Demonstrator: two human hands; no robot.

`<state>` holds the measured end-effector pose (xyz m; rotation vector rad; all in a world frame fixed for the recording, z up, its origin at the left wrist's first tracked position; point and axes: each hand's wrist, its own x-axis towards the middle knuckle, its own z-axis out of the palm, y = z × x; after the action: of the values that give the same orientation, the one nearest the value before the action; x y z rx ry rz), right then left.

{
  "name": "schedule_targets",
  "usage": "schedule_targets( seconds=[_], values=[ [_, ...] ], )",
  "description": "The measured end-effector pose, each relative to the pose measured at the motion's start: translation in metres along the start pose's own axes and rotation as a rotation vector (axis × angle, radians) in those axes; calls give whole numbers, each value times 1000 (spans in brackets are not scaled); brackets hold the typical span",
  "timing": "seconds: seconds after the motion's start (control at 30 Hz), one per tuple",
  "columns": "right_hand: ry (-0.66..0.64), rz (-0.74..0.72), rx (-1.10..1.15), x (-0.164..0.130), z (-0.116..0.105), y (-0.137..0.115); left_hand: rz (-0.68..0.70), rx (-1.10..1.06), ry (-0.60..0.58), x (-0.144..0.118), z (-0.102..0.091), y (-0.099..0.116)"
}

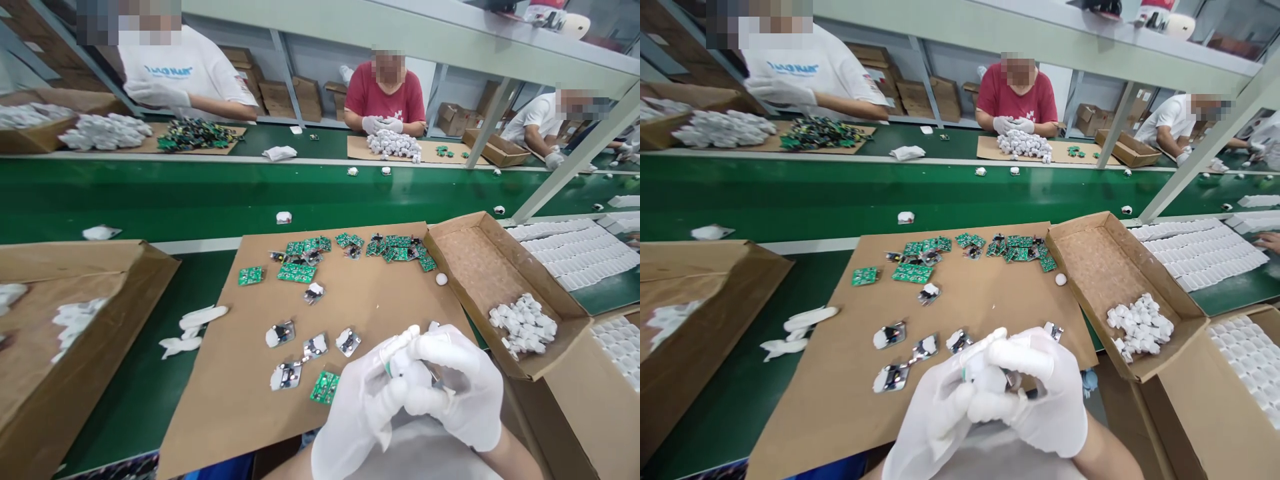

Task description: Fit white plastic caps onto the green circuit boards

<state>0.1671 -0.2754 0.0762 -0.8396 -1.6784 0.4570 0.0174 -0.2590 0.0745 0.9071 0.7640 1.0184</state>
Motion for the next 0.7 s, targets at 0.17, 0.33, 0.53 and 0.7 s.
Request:
schedule_targets(
  seconds=[0.17,0.33,0.53,0.7],
  values=[
    [-32,-44,113,1,-1,2,-9,-66,-90,0,3,-1],
    [15,58,80,5,3,-5,-85,-50,-33,0,9,2],
    [72,-142,-232,-9,2,5,92,10,275,4,10,3],
    [9,-108,-221,-13,4,4,70,105,489,-4,7,1]
  ],
)
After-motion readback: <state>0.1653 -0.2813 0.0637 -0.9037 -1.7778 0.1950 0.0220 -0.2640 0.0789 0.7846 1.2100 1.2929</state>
